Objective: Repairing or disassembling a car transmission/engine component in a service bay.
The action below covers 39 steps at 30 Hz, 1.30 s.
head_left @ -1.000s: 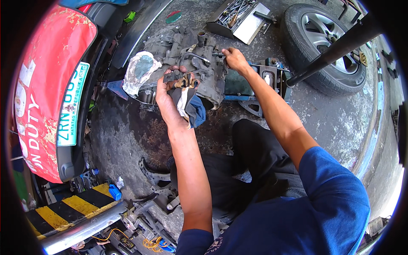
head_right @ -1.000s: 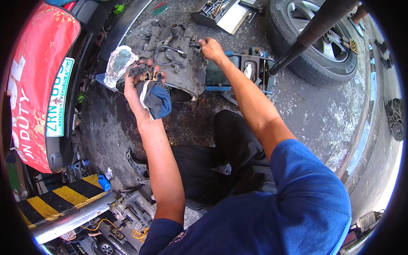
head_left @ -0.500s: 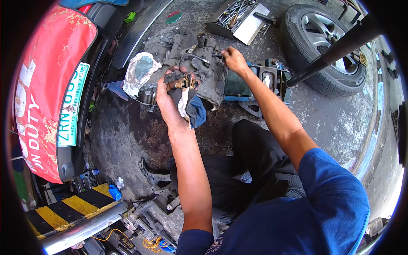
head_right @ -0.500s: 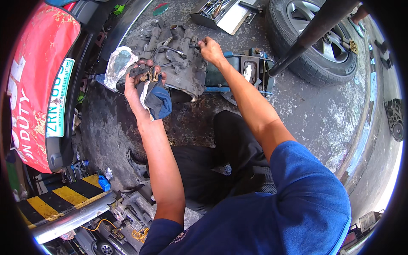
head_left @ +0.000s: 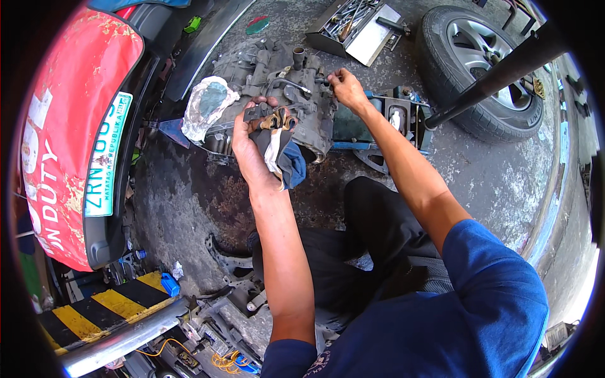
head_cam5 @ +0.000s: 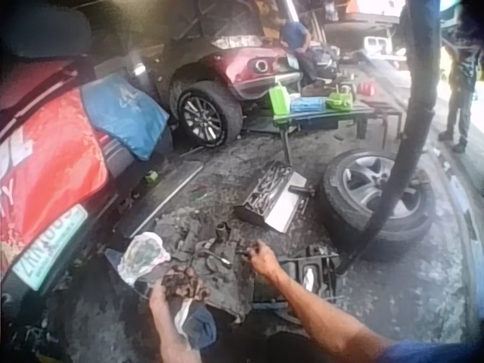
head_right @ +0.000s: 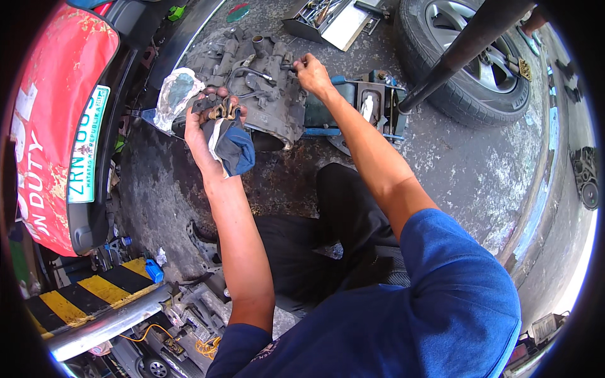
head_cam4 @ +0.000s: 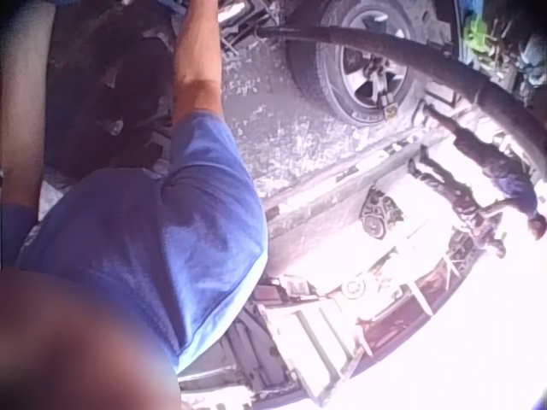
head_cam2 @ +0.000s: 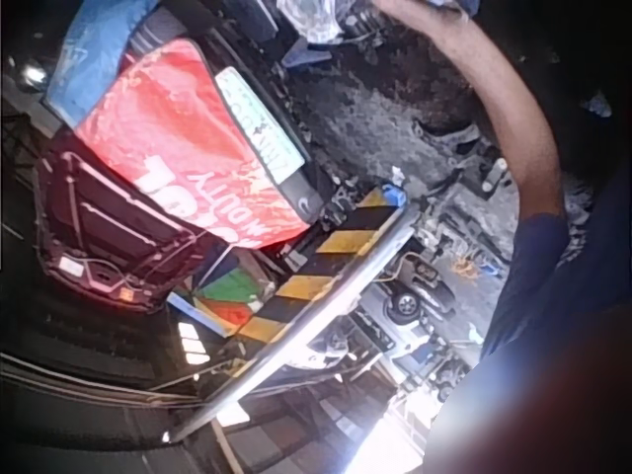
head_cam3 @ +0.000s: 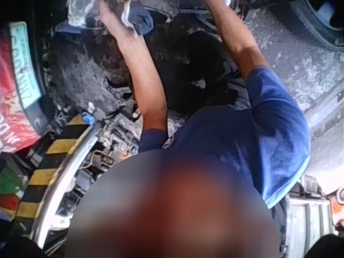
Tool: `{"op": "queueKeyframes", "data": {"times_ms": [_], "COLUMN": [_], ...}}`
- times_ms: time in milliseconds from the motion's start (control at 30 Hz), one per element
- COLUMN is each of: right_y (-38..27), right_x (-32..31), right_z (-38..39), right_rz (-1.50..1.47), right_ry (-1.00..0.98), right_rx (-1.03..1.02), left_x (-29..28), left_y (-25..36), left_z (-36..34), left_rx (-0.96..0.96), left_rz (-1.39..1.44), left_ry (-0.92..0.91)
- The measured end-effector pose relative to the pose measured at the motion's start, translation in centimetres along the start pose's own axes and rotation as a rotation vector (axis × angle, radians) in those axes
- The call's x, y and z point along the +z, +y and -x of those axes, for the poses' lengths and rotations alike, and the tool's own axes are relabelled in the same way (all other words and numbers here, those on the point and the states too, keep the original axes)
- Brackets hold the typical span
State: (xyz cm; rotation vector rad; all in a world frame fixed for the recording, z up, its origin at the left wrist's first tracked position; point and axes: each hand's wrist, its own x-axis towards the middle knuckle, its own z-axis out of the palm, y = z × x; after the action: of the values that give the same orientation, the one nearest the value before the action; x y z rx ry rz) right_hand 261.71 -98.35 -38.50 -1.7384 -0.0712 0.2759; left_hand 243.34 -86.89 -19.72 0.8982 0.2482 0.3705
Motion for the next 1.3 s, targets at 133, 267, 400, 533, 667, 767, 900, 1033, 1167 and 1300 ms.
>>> {"op": "queueKeyframes", "data": {"times_ms": [133,267,400,533,667,767,900,1033,1167,1300], "right_y": [-1.4,0.5,-1.5,1.2,-0.8,-0.2,-0.7,0.7,-0.1,-0.6], "right_x": [0.9,-0.1,1.9,-0.6,0.7,0.3,0.6,-0.2,0.0,-0.2], "right_z": [0.2,-0.5,0.5,-1.5,-0.2,-0.1,-0.4,-1.1,-0.7,-0.3], "right_rz": [-0.208,-0.005,-0.182,0.048,-0.101,-0.033,-0.123,0.056,0.029,0.161], "right_ry": [-0.07,0.071,-0.08,0.028,-0.07,0.025,-0.027,0.043,-0.029,-0.011], "right_rx": [0.196,-0.143,0.256,-0.004,0.208,-0.107,0.128,-0.09,-0.04,-0.142], "left_x": [-0.9,0.2,-1.0,0.8,-0.5,0.3,-0.1,0.7,0.4,0.7], "left_y": [0.6,-0.2,0.9,-0.4,0.4,0.0,0.2,-0.1,0.0,0.0], "left_z": [0.0,-0.3,0.3,-0.4,-0.1,0.0,0.0,-0.2,-0.2,0.0], "left_rx": [-0.008,-0.012,0.006,-0.021,-0.004,-0.02,-0.017,-0.013,-0.013,-0.017], "left_rz": [0.053,0.028,0.008,0.032,0.017,0.011,0.038,0.012,0.015,0.01], "left_ry": [-0.01,0.016,0.042,0.0,0.019,0.027,-0.011,0.008,0.004,0.02]}}
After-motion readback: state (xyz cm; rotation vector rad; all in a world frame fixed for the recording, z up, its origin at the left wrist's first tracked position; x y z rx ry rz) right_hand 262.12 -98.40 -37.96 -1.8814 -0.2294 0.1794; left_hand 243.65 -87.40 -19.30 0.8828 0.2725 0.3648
